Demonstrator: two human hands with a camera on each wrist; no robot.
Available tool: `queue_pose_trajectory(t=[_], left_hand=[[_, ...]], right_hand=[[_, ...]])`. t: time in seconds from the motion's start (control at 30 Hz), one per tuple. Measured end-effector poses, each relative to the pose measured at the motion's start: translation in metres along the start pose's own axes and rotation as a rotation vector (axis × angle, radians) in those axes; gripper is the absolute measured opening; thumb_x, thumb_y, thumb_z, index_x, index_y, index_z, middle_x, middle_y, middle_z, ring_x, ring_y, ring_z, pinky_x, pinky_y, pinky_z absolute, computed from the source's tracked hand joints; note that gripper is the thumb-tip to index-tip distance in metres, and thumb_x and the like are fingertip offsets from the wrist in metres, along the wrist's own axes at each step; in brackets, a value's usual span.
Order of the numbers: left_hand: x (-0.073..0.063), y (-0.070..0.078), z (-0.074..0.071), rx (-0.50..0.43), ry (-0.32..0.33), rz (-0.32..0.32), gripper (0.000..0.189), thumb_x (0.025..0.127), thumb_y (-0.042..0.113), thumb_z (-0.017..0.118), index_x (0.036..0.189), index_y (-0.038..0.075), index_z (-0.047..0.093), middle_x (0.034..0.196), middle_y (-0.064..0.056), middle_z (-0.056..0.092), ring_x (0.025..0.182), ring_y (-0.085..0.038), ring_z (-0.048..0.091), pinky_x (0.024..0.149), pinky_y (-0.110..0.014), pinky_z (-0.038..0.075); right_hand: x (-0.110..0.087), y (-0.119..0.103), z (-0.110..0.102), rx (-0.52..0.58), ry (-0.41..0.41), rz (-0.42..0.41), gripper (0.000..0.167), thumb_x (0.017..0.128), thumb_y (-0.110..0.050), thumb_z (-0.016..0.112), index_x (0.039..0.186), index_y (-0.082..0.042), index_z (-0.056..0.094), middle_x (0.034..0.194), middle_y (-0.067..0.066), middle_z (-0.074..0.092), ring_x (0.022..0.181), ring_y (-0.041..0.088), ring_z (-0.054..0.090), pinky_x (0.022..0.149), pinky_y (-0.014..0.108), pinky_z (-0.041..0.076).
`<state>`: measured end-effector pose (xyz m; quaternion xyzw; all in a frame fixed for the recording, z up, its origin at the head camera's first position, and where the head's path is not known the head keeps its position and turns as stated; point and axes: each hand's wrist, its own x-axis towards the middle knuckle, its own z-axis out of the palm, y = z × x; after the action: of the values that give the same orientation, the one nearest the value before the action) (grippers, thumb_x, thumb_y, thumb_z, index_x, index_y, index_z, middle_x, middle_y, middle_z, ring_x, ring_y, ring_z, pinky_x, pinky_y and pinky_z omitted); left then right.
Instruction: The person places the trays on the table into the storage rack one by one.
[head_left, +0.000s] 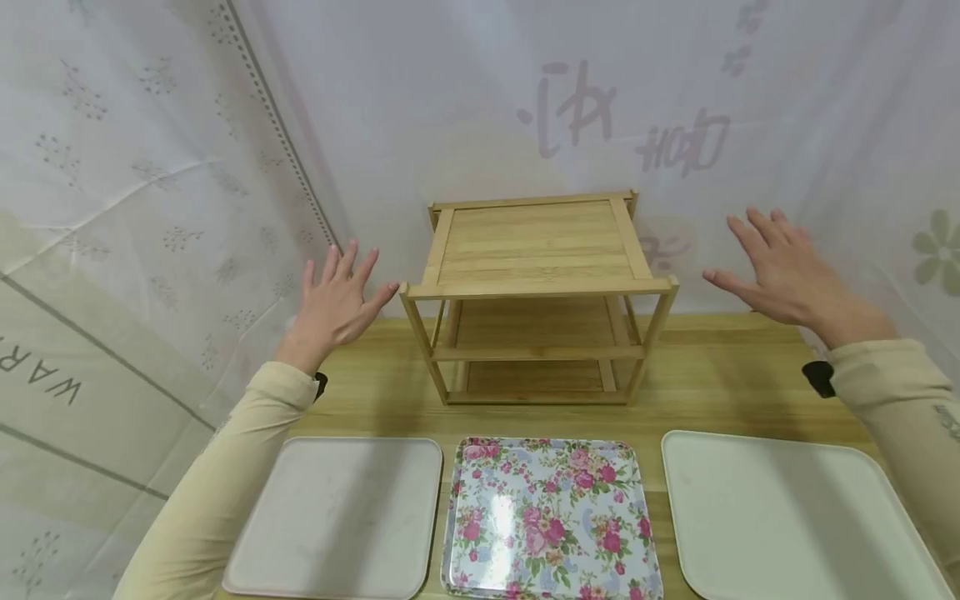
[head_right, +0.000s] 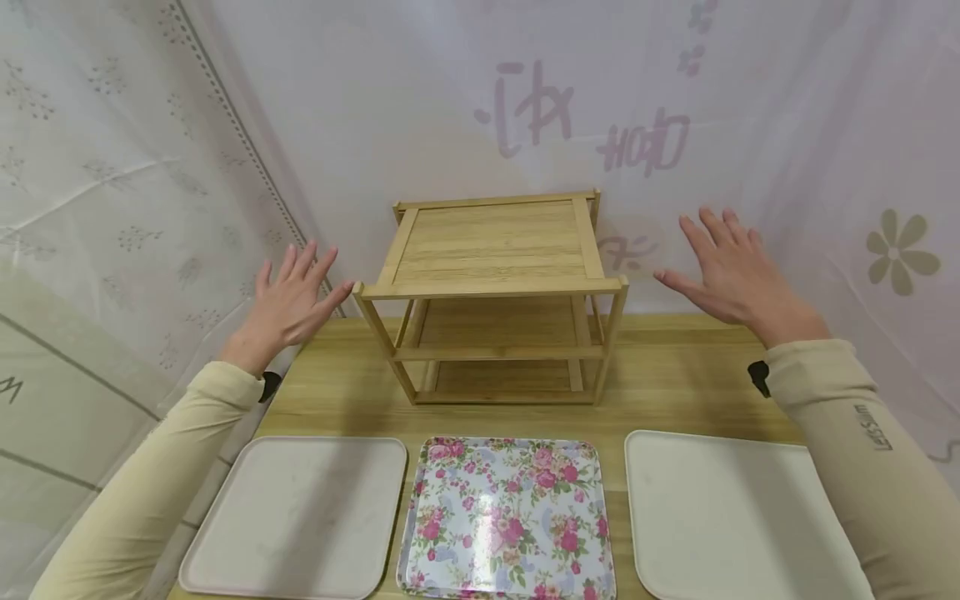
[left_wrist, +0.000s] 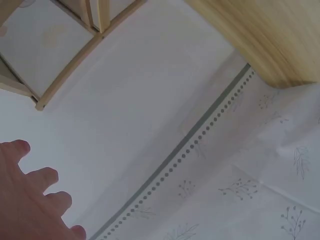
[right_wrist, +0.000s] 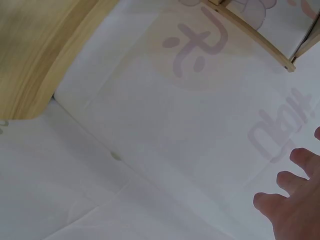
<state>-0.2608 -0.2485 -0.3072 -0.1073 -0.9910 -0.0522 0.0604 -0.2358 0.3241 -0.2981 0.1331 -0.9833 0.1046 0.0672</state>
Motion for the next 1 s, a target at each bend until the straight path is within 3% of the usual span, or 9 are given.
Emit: queue_pose_trajectory(t=[0.13, 0.27, 0.4, 0.6, 0.77, 0.87, 1.0], left_hand=[[-0.003, -0.001, 0.005, -0.029, -0.016, 0.003, 0.081, 0.094, 0.071, 0.014, 0.157, 0.020, 0.010, 0.163, -0.015, -0.001, 0.148, -0.043, -0.004, 0.113, -0.065, -0.007], [-0.008, 0.001, 0.012, -0.131, -0.024, 0.005, 0.077, 0.097, 0.066, 0.013, 0.157, 0.018, 0.011, 0.163, -0.016, 0.003, 0.148, -0.043, 0.001, 0.112, -0.066, -0.001], [-0.015, 0.001, 0.020, -0.320, -0.001, 0.003, 0.071, 0.101, 0.058, 0.015, 0.156, 0.014, 0.018, 0.161, -0.018, 0.015, 0.147, -0.042, 0.012, 0.110, -0.067, 0.008], [-0.029, 0.001, 0.035, -0.618, 0.025, 0.014, 0.067, 0.104, 0.051, 0.017, 0.152, 0.006, 0.027, 0.156, -0.019, 0.029, 0.144, -0.039, 0.025, 0.114, -0.058, 0.021], [-0.041, 0.005, 0.050, -0.834, -0.023, 0.045, 0.061, 0.106, 0.045, 0.020, 0.151, 0.004, 0.027, 0.155, -0.021, 0.030, 0.144, -0.038, 0.026, 0.115, -0.057, 0.021], [-0.047, 0.009, 0.060, -0.905, -0.046, 0.051, 0.056, 0.106, 0.040, 0.025, 0.150, 0.005, 0.028, 0.153, -0.021, 0.033, 0.142, -0.038, 0.029, 0.114, -0.057, 0.023], [-0.051, 0.015, 0.071, -0.921, -0.043, 0.072, 0.052, 0.105, 0.031, 0.038, 0.149, 0.003, 0.031, 0.149, -0.021, 0.039, 0.138, -0.038, 0.037, 0.111, -0.055, 0.031]], right_hand=[[-0.007, 0.001, 0.002, 0.003, 0.003, -0.010, 0.083, 0.099, -0.052, 0.042, 0.155, -0.003, 0.006, 0.159, 0.029, 0.000, 0.144, 0.052, -0.005, 0.115, 0.064, 0.001], [-0.017, 0.002, 0.005, 0.019, 0.034, -0.027, 0.080, 0.099, -0.048, 0.045, 0.155, -0.003, 0.009, 0.158, 0.031, 0.008, 0.144, 0.051, 0.004, 0.114, 0.063, 0.007], [-0.031, 0.000, 0.009, 0.040, 0.095, -0.047, 0.076, 0.099, -0.041, 0.051, 0.153, 0.000, 0.018, 0.153, 0.031, 0.022, 0.140, 0.051, 0.018, 0.111, 0.064, 0.016], [-0.057, -0.009, 0.019, 0.032, 0.189, -0.082, 0.061, 0.095, -0.027, 0.061, 0.143, 0.005, 0.039, 0.140, 0.030, 0.040, 0.126, 0.052, 0.034, 0.101, 0.063, 0.028], [-0.084, -0.016, 0.035, 0.016, 0.269, -0.144, 0.052, 0.087, -0.017, 0.069, 0.131, 0.005, 0.052, 0.129, 0.026, 0.050, 0.116, 0.048, 0.042, 0.093, 0.057, 0.034], [-0.103, -0.013, 0.044, 0.016, 0.294, -0.139, 0.050, 0.086, -0.017, 0.070, 0.128, 0.005, 0.054, 0.124, 0.025, 0.053, 0.114, 0.045, 0.044, 0.090, 0.056, 0.036], [-0.134, -0.001, 0.054, 0.031, 0.313, -0.072, 0.045, 0.089, -0.018, 0.068, 0.124, 0.006, 0.055, 0.121, 0.025, 0.053, 0.111, 0.045, 0.047, 0.086, 0.056, 0.038]])
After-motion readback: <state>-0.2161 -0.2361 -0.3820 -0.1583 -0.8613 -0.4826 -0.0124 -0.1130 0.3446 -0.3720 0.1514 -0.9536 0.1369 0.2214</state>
